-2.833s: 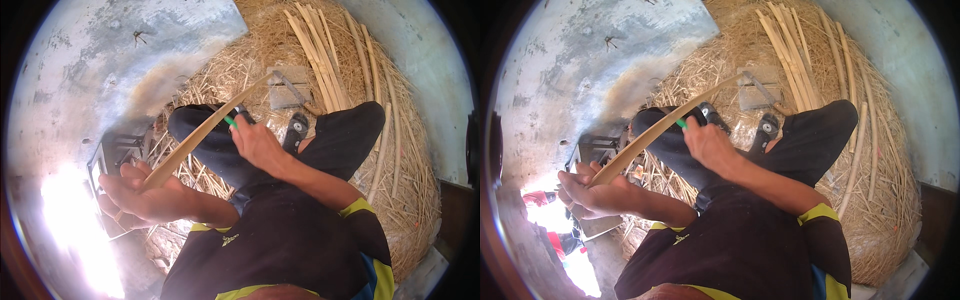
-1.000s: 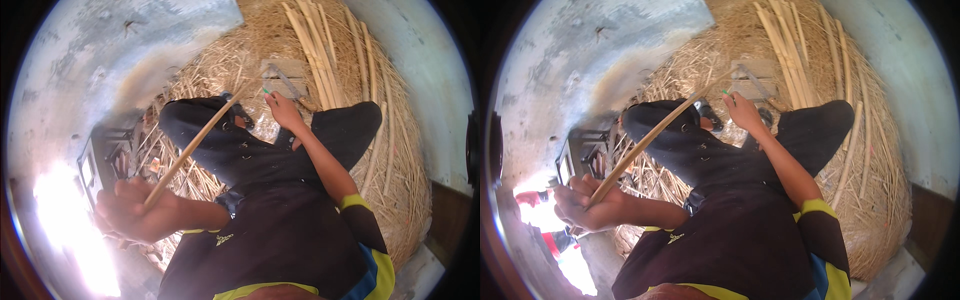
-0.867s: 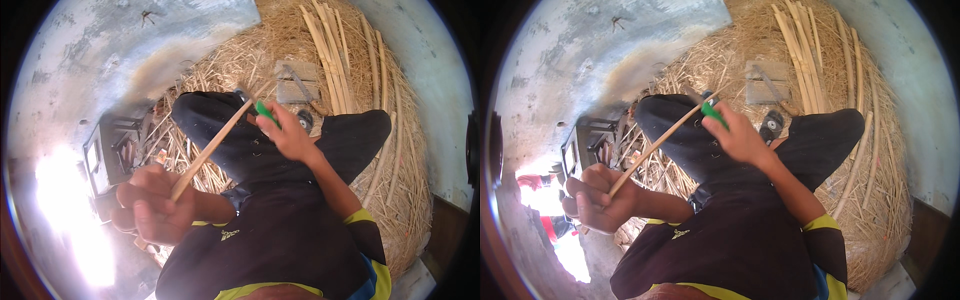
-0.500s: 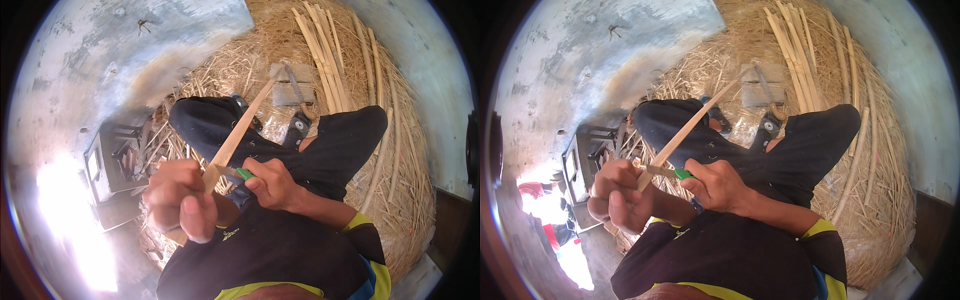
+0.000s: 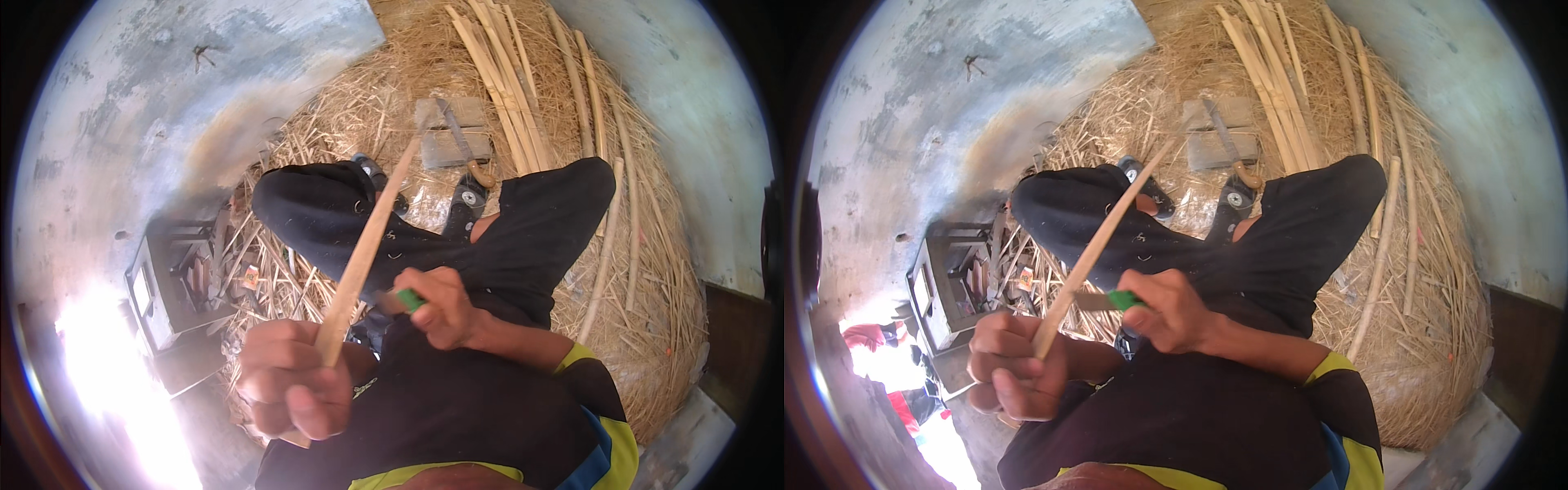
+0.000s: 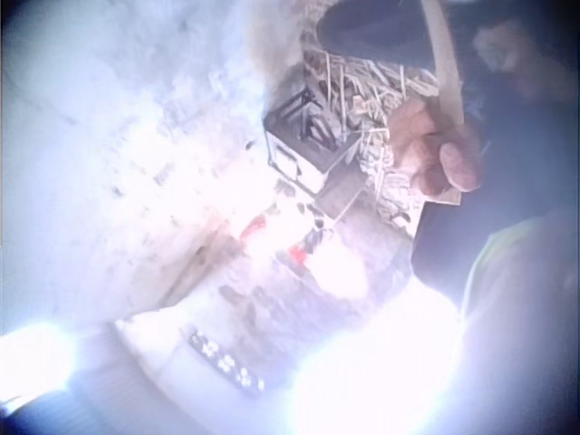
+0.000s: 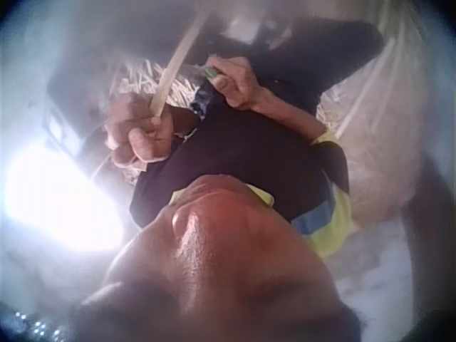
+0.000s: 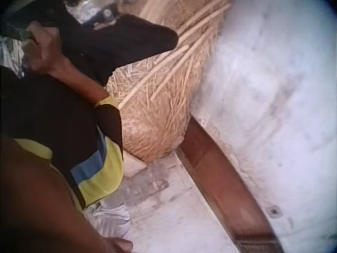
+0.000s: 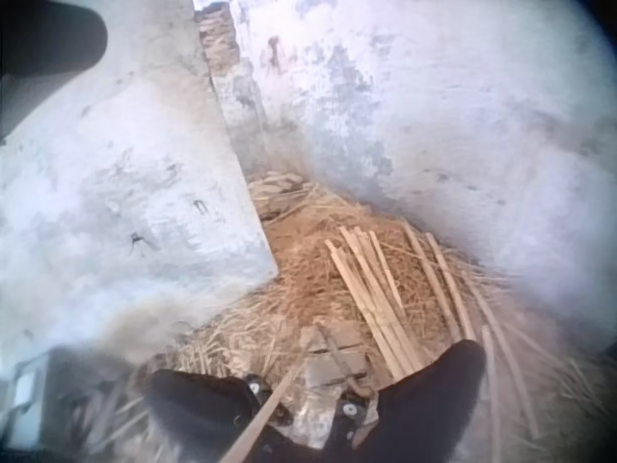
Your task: The person sits cross-legged on a straw-covered floor and uses a green utility knife to shave thin strips of wood from a bamboo stick. They hold the stick in their left hand and scrape the blade along its length, producing wood shavings that fall onto their lap and the surrounding straw.
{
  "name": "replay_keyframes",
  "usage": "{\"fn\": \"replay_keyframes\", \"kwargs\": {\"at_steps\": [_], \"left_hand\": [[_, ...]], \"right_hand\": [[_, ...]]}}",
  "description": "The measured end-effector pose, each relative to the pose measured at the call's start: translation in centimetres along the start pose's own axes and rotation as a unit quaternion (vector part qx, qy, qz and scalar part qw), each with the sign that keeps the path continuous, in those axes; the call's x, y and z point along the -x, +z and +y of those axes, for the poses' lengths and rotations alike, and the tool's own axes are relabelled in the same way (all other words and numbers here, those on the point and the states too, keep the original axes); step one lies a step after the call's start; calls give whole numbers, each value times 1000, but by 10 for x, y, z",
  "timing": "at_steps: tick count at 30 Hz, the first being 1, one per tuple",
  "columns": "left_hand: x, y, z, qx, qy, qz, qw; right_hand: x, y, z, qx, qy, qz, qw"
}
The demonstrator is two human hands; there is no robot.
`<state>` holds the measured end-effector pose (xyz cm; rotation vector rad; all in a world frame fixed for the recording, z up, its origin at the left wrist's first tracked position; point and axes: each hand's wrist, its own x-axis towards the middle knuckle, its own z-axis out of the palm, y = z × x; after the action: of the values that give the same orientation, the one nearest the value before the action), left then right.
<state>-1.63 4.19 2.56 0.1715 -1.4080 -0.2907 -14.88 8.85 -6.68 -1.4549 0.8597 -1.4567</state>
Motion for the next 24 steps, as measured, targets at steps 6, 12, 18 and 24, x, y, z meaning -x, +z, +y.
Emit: {"fn": "replay_keyframes", "kwargs": {"at_steps": [6,12,18,24], "left_hand": [[12,-4,10,71,-1,-112,991],[19,5,11,11,1,14,1000],[16,3,8,3,-1,-5,1000],[14,8,9,-43,-24,49,998]], "right_hand": [[2,-15,-12,42,33,4,999],[6,-2,25,190,46,-5,981],[3,-3,-4,186,10,-25,982],[-13,-18,15,253,90,-19,963]]}}
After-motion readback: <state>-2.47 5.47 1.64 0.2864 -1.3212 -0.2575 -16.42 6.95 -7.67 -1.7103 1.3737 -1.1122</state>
